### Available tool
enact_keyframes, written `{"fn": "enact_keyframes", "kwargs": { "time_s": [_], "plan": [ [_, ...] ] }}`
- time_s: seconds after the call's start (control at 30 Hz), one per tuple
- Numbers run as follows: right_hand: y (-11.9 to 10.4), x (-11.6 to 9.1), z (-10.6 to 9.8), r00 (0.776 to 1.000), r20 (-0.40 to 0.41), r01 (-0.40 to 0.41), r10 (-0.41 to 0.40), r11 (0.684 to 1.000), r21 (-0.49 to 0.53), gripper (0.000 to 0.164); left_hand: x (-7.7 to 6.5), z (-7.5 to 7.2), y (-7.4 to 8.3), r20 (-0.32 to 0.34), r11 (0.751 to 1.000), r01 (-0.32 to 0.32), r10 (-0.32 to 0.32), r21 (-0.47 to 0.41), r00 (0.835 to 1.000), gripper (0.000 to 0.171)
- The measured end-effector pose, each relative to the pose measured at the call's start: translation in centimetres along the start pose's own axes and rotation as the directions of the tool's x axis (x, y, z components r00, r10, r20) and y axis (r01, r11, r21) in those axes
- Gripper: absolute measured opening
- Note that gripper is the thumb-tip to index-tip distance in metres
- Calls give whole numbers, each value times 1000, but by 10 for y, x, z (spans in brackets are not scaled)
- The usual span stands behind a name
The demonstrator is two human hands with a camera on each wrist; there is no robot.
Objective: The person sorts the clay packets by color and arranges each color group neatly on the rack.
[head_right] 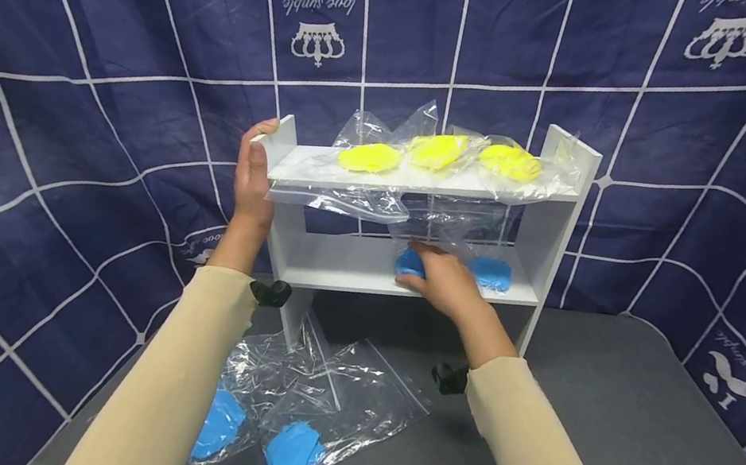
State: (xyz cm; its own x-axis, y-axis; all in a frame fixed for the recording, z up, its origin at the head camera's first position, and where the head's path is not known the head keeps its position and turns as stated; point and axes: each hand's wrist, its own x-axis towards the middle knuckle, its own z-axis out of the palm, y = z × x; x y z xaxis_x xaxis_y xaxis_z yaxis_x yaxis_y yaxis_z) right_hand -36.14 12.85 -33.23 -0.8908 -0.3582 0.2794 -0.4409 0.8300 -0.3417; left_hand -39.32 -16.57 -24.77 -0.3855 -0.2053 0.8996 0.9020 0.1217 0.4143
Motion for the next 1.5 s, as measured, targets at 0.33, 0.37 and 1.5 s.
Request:
{"fn": "enact_keyframes", "kwargs": {
  "time_s": [0.33, 0.37, 1.5],
  "plan": [
    [-2, -15, 1, 960, -218, 137, -173, 976, -168, 54, -1, 1, 1, -3, 1000, 15, -15, -11, 1000, 31],
    [-2, -18, 1, 942, -258, 167, -213, 968, -186, 51, -1, 0, 1, -4, 1000, 17, -17, -7, 1000, 31],
    [-2, -94, -134, 371, -909, 417, -189, 909, -19, 32, -4, 5, 39, -2, 999, 32, -32, 23, 999, 29]
  ]
}}
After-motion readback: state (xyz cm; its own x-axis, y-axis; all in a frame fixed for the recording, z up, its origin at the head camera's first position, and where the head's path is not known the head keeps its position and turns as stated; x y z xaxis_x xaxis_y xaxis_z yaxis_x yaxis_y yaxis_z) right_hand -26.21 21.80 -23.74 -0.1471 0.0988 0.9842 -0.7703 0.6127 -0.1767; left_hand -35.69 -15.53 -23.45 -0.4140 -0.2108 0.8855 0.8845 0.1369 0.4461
